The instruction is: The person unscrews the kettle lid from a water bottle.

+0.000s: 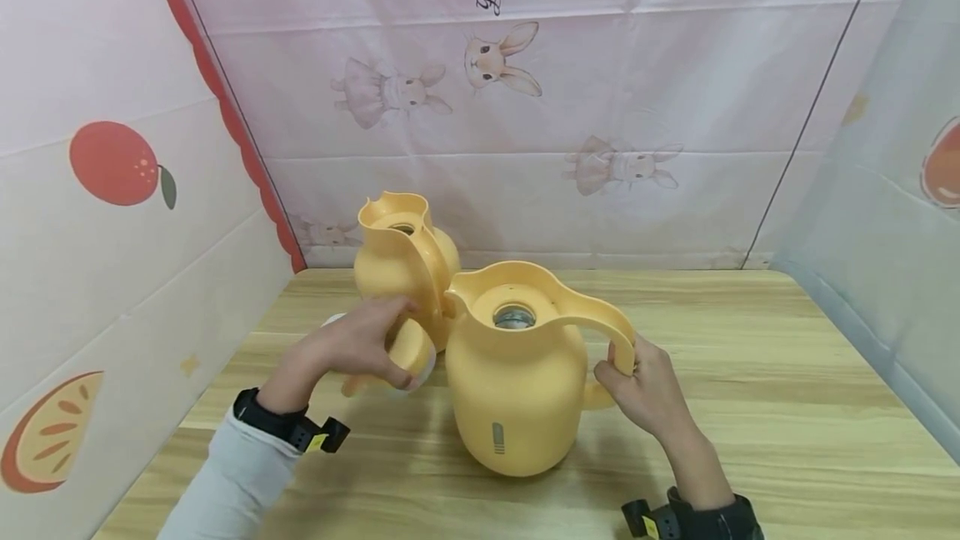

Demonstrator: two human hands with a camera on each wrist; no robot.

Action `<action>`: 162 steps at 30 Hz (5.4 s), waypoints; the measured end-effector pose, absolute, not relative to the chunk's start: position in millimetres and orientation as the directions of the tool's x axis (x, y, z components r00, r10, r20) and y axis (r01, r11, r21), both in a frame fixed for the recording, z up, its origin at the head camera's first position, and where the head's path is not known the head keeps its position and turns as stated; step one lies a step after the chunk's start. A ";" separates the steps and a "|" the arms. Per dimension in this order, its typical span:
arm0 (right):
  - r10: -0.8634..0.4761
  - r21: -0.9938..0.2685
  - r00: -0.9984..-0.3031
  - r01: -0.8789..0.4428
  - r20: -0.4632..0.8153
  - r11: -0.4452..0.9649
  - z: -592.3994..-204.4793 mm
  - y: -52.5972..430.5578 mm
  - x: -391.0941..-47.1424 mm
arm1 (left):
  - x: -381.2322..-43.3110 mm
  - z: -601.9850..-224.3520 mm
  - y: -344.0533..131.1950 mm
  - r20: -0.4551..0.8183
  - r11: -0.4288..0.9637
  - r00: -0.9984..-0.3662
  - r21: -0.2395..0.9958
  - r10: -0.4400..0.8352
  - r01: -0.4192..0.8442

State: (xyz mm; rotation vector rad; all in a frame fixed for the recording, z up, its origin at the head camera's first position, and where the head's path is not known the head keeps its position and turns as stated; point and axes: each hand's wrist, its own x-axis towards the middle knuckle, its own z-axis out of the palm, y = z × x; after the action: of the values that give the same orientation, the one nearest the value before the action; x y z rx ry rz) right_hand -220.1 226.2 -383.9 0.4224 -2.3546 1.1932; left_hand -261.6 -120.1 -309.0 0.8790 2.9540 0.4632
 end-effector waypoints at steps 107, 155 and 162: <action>0.015 -0.601 -0.710 -0.586 0.704 0.544 -391.1 217.0 -222.9 | -260.7 -439.1 -153.1 0.000 0.738 -0.924 0.602 0.382 0.305; 0.302 -0.437 -0.380 -0.346 0.874 0.830 -398.8 254.9 -263.9 | -299.6 -446.1 -22.4 0.046 0.884 -0.998 0.463 0.043 0.059; 0.400 -0.511 -0.377 -0.268 0.836 0.816 -400.3 256.2 -278.1 | -307.5 -447.7 -8.6 0.042 0.884 -0.999 0.467 -0.016 0.005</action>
State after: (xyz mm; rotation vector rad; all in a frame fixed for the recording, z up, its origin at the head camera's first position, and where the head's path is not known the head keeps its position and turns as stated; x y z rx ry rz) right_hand -278.1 256.2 -400.3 -0.1005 -1.8256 0.7081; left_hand -307.5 -8.6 -447.7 -0.0088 3.0929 0.7671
